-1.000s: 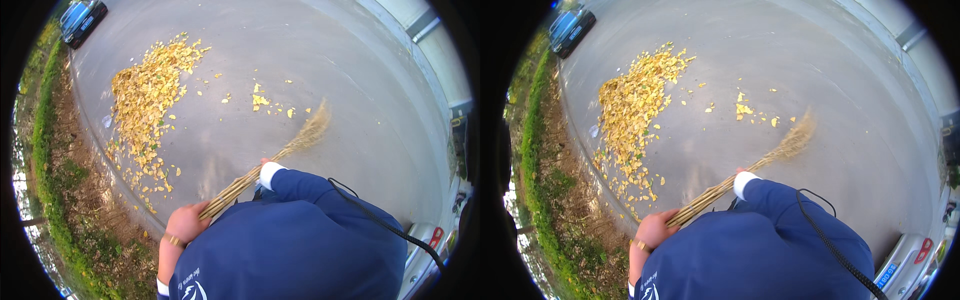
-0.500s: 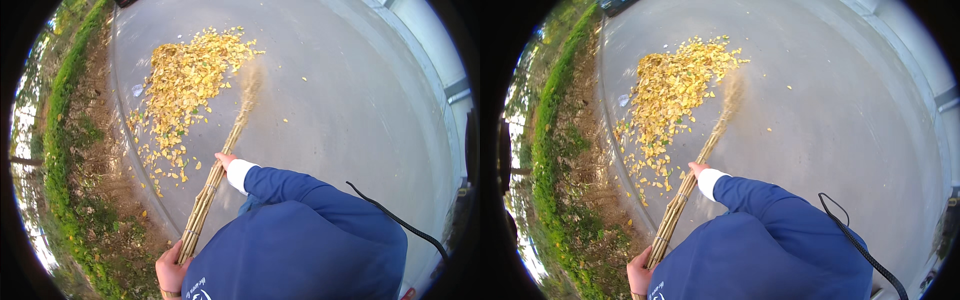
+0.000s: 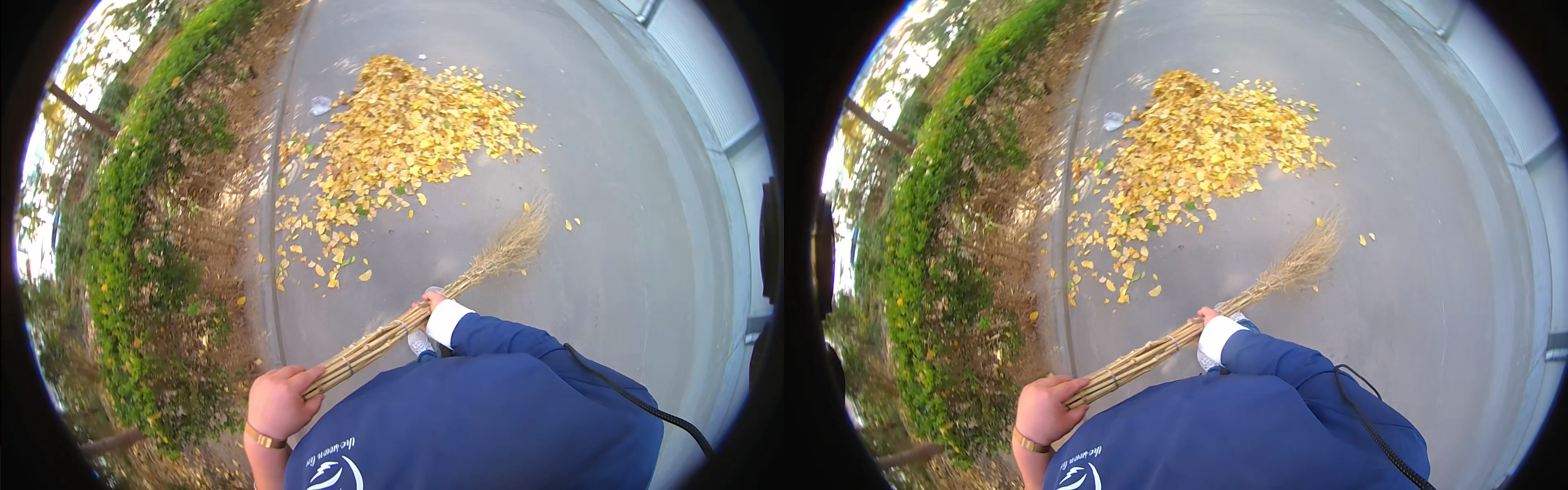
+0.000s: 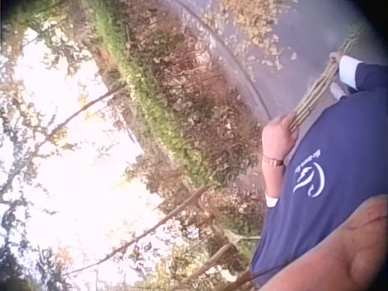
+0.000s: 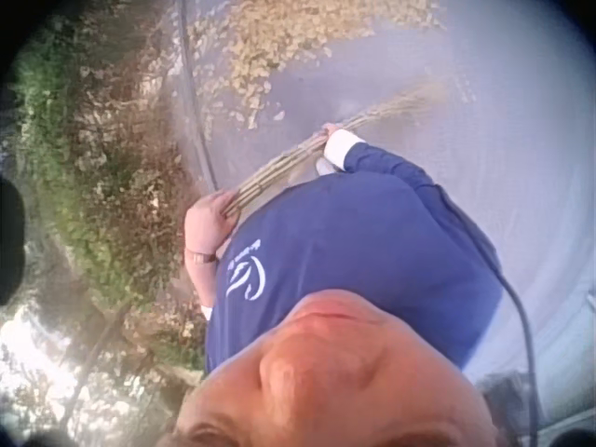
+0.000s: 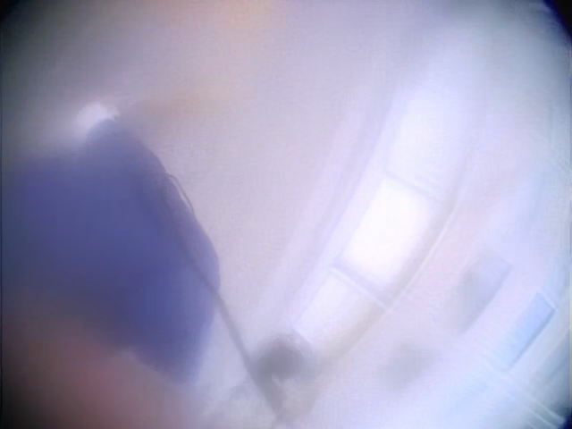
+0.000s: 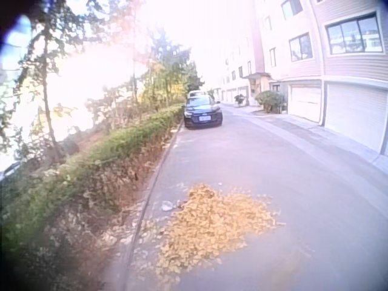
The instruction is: The person sweeps scattered yellow leaves on a paved driveway into a pile using a traditional straw broom. They then use a dustpan to scoop the leaves and transfer them into a white plastic bag.
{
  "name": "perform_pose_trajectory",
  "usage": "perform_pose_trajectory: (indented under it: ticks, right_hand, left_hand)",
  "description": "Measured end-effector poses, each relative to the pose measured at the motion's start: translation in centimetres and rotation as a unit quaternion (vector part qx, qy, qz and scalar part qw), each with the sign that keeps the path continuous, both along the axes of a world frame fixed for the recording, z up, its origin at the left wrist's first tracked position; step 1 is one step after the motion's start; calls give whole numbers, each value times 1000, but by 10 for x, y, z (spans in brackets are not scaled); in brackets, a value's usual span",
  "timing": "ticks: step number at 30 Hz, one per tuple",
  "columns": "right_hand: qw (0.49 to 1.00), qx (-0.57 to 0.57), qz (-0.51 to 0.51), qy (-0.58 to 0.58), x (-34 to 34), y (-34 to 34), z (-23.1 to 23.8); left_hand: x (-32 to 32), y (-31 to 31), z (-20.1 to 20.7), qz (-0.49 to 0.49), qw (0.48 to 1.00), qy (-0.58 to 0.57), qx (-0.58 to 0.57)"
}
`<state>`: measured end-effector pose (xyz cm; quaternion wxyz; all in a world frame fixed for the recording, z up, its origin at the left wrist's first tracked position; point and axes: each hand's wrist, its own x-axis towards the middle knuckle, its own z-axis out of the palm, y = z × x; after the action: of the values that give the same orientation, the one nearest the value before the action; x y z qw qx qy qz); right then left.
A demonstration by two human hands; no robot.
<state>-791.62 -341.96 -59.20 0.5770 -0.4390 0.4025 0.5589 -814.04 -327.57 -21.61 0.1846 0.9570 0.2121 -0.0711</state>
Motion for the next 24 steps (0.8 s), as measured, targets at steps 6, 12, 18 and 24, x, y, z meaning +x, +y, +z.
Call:
perform_pose_trajectory:
  ticks: [6,12,18,24]
  right_hand:
    - [982,189,2,23,34,47,115]
    - [971,133,200,0,49,121,111]
    - [875,93,470,67,-102,145,74]
    - [786,176,586,82,-253,169,33]
  left_hand:
    - [-59,-29,52,186,981,-42,-20]
    - [-106,-138,26,425,903,-57,2]
    - [-95,-281,67,736,677,0,27]
    - [-44,-294,55,784,604,57,128]
